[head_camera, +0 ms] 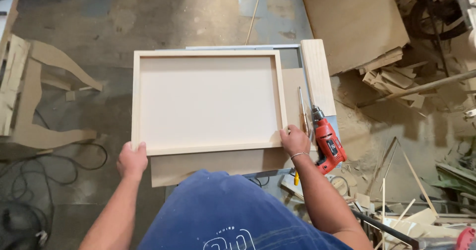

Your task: Measuring, marking, and drilling a wooden frame for assembly in a workshop.

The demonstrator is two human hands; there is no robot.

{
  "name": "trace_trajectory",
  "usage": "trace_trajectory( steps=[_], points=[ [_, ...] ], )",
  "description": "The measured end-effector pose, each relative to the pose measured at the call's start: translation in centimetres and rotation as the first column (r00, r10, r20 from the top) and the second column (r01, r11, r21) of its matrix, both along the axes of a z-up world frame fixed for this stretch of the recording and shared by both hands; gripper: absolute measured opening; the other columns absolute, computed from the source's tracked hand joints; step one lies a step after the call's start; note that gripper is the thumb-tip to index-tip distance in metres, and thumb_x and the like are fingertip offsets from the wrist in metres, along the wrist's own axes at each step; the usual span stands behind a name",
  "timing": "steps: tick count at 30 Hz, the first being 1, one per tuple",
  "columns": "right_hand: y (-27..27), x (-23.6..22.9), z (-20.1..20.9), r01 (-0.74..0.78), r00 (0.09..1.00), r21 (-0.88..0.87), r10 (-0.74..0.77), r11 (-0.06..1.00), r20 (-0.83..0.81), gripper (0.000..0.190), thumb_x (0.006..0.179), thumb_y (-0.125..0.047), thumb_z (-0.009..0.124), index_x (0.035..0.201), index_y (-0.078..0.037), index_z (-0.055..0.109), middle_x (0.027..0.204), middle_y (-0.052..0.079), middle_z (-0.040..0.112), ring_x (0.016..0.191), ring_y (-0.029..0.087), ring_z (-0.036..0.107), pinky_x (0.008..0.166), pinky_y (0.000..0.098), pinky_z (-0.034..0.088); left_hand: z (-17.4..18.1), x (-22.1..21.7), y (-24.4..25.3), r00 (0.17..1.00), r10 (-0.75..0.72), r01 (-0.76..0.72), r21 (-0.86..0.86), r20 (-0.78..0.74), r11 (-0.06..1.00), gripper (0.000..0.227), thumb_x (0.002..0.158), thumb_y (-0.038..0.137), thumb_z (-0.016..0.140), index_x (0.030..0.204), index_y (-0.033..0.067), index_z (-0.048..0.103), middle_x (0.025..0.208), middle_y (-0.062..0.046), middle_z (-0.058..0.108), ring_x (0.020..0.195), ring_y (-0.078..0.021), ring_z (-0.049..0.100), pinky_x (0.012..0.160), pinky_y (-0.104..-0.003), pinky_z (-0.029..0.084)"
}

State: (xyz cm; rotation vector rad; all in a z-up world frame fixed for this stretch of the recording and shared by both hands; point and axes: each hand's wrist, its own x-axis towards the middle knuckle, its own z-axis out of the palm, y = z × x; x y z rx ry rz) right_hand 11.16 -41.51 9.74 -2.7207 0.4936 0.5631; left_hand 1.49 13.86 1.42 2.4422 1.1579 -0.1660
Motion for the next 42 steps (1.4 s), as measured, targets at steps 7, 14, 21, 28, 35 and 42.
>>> trace_trajectory(
  steps=[7, 14, 21, 28, 35, 42],
  points=[
    [1.2, -0.4, 1.7, 0.055, 0.998, -0.054, -0.056, 0.997, -0.021, 0.055, 0.094, -0.056, 0.051, 0.131, -0.02, 0.07, 0.121, 0.014, 0.076, 0.122, 0.035, 0.067, 0.107, 0.0488, 0.052, 2.1, -0.1, 1.0, 0.994, -0.031, 0.02, -0.107, -0.103, 0.994, 0.042, 0.083, 0.061, 0.067, 0.113, 0.0331, 0.077, 0.108, -0.004, 0.079, 0.113, -0.0334, 0.071, 0.092, -0.048, 0.057],
    [2.3, 0.5, 0.7, 0.322, 0.927, 0.066, -0.329, 0.944, 0.18, 0.045, 0.089, -0.039, 0.049, 0.123, -0.013, 0.066, 0.114, 0.021, 0.073, 0.106, 0.044, 0.065, 0.09, 0.0511, 0.049, 8.6, 0.0, 0.5, 0.955, -0.207, 0.218, -0.027, 0.213, 0.976, 0.032, 0.095, 0.038, 0.057, 0.087, 0.0067, 0.059, 0.08, -0.018, 0.066, 0.075, -0.0429, 0.06, 0.066, -0.053, 0.044],
    [4.3, -0.1, 5.3, -0.01, 0.593, 0.7, -0.559, 0.714, 0.58, 0.015, 0.103, -0.018, 0.058, 0.111, -0.006, 0.055, 0.081, 0.006, 0.051, 0.058, 0.014, 0.053, 0.04, 0.0324, 0.059, 12.8, 1.6, 4.9, 0.758, -0.29, 0.352, 0.008, 0.585, 0.936, 0.037, 0.105, 0.037, 0.066, 0.125, 0.0056, 0.063, 0.09, -0.009, 0.067, 0.08, -0.0279, 0.064, 0.062, -0.045, 0.05],
    [2.2, 3.4, 0.6, -0.099, 0.645, 0.685, -0.477, 0.722, 0.597, 0.021, 0.094, -0.014, 0.079, 0.113, -0.011, 0.071, 0.092, 0.004, 0.072, 0.088, 0.012, 0.064, 0.083, 0.031, 0.055, 10.6, 6.4, 8.0, 0.53, -0.124, 0.5, -0.19, 0.839, 0.845, 0.016, 0.1, 0.007, 0.079, 0.114, 0.0017, 0.071, 0.094, -0.014, 0.072, 0.09, -0.023, 0.069, 0.083, -0.038, 0.054],
    [6.1, 0.0, 5.5, -0.075, 0.769, 0.798, -0.475, 0.598, 0.428, 0.034, 0.096, -0.006, 0.066, 0.129, -0.005, 0.059, 0.095, 0.017, 0.071, 0.072, 0.017, 0.067, 0.066, 0.0281, 0.059, 12.6, 5.2, 7.5, 0.666, -0.295, 0.422, -0.02, 0.685, 0.907, 0.031, 0.103, 0.026, 0.074, 0.133, 0.0231, 0.069, 0.122, -0.01, 0.07, 0.117, -0.0348, 0.066, 0.104, -0.05, 0.05],
    [3.2, -2.6, 2.7, -0.069, 0.846, 0.989, -0.517, 0.132, 0.128, 0.051, 0.097, 0.003, 0.045, 0.143, -0.014, 0.057, 0.122, 0.019, 0.072, 0.099, 0.027, 0.073, 0.086, 0.0372, 0.061, 11.8, 3.8, 8.1, 0.717, -0.206, 0.435, -0.197, 0.666, 0.879, 0.039, 0.102, 0.026, 0.073, 0.14, 0.0281, 0.067, 0.118, -0.009, 0.074, 0.114, -0.0303, 0.067, 0.097, -0.042, 0.052]
  ],
)
